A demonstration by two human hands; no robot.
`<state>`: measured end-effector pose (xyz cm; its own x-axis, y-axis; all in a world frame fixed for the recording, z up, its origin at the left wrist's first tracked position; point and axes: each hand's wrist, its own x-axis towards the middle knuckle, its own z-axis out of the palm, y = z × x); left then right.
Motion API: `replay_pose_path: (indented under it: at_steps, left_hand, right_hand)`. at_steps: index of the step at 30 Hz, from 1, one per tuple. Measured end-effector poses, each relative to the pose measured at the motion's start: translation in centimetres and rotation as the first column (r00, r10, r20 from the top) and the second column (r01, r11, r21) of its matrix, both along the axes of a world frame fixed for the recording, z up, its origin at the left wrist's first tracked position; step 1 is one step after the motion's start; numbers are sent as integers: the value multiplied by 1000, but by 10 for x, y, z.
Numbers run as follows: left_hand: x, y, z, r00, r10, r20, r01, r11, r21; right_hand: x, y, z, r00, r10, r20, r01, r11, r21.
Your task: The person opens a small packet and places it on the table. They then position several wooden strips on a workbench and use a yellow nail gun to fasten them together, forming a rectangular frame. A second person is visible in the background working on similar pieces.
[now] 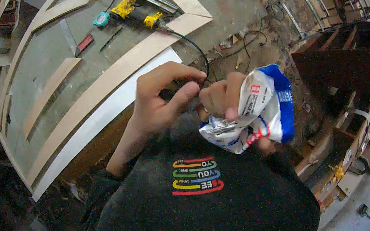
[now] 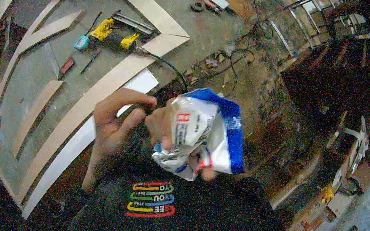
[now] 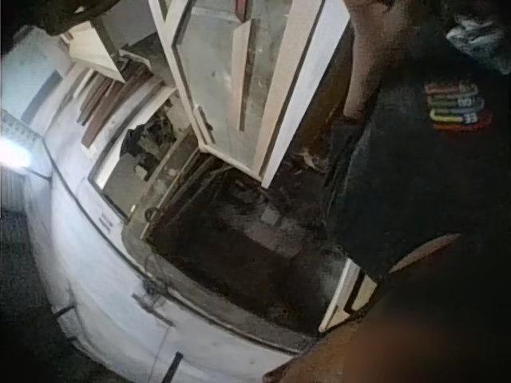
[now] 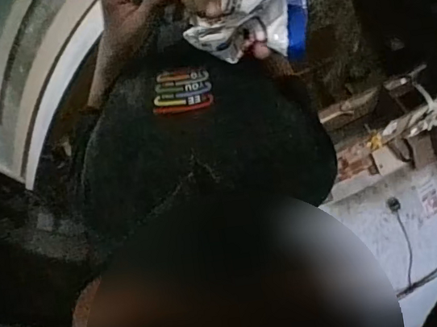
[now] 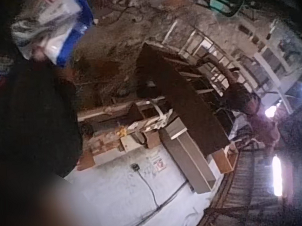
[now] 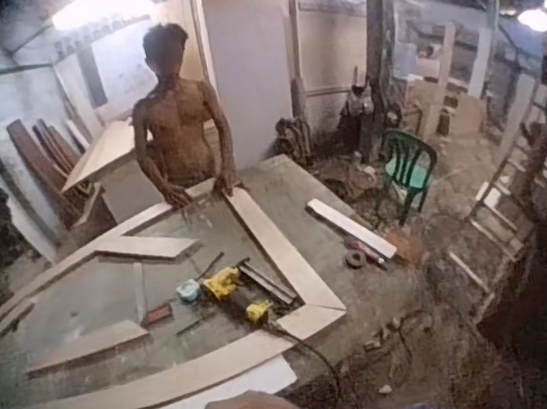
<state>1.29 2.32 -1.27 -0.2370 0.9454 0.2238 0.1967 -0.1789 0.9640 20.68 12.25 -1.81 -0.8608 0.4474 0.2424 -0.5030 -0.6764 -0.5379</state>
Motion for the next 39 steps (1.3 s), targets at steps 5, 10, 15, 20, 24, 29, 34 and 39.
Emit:
replay_pose_path:
  at_steps: [5, 10, 15, 20, 24, 29, 34, 39]
  left_hand:
    - [-20, 21, -122, 874, 206, -439, -316, 928, -195]
    - [-56, -2, -232, 586, 148, -796, -533, 811, -242]
    - [-69, -13, -270, 463, 145, -874, -553, 818, -157]
    - [-88, 16, -267, 537, 261, -802, -601, 786, -147]
    - [-98, 49, -258, 515, 155, -843, -600, 768, -225]
    - [-95, 66, -256, 516, 197, -834, -585, 792, -174]
    - [-95, 67, -255, 493, 239, -836, -600, 790, -128]
    - [-94, 71, -255, 514, 237, -824, -600, 786, -148]
  right_hand:
    - [-3, 20, -11, 975, -52, -214, 53, 999, -2]
    - [28, 40, -26, 947, -140, -289, 132, 990, -47]
    - [61, 45, -32, 910, -389, -142, 374, 920, -119]
    - [58, 44, -33, 804, -595, 24, 594, 800, -85]
    - [49, 37, -29, 880, -466, -85, 444, 874, -198]
    - [60, 29, -35, 891, -452, -44, 438, 882, -173]
    - [67, 45, -54, 854, -512, 90, 518, 822, -237]
    - [61, 81, -81, 806, -525, 272, 567, 818, -101]
